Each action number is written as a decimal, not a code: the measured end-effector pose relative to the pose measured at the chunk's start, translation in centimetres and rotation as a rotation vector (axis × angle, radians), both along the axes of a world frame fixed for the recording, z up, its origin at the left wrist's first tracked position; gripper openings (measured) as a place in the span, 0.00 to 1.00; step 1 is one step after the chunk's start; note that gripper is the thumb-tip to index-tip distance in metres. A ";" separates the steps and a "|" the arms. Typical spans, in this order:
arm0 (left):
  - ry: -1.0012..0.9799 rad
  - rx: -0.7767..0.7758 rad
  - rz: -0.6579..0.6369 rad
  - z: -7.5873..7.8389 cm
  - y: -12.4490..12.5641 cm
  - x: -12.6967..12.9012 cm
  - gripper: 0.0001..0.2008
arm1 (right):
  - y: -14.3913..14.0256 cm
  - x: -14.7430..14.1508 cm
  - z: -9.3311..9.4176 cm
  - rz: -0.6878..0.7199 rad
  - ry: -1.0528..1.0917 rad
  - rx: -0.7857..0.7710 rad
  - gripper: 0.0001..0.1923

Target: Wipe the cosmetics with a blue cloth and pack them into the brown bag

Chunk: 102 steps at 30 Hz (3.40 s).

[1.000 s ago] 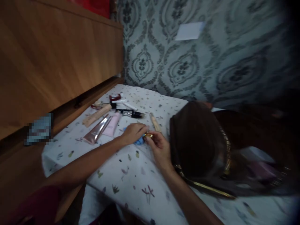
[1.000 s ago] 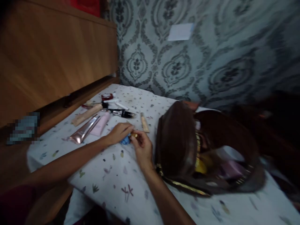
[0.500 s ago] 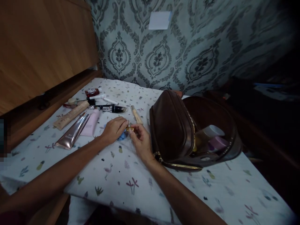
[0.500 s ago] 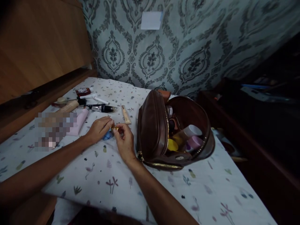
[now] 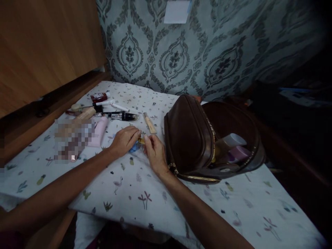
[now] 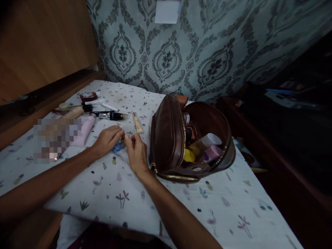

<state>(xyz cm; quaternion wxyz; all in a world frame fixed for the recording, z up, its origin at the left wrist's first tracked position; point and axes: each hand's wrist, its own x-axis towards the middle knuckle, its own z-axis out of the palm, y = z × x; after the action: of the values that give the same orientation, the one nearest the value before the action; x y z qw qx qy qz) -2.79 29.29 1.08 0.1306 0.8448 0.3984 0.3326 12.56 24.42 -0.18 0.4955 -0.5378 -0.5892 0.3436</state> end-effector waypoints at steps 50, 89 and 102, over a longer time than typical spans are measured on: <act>-0.262 -0.768 -0.323 2.2 0.2 -1.6 0.19 | 0.2 -0.3 -0.5 0.170 0.389 0.018 0.19; -0.348 -0.434 0.062 1.2 -0.1 -0.6 0.25 | -0.5 -0.2 0.2 0.050 0.273 0.126 0.16; -0.701 -0.598 0.090 3.7 -2.9 0.7 0.23 | -3.4 0.5 4.3 0.149 0.402 0.157 0.15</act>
<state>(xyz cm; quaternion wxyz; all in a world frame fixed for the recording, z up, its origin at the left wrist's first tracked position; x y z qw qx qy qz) -2.08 26.44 4.75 0.4806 0.5883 0.4449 0.4743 13.09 21.07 4.09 0.6164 -0.3735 -0.5417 0.4326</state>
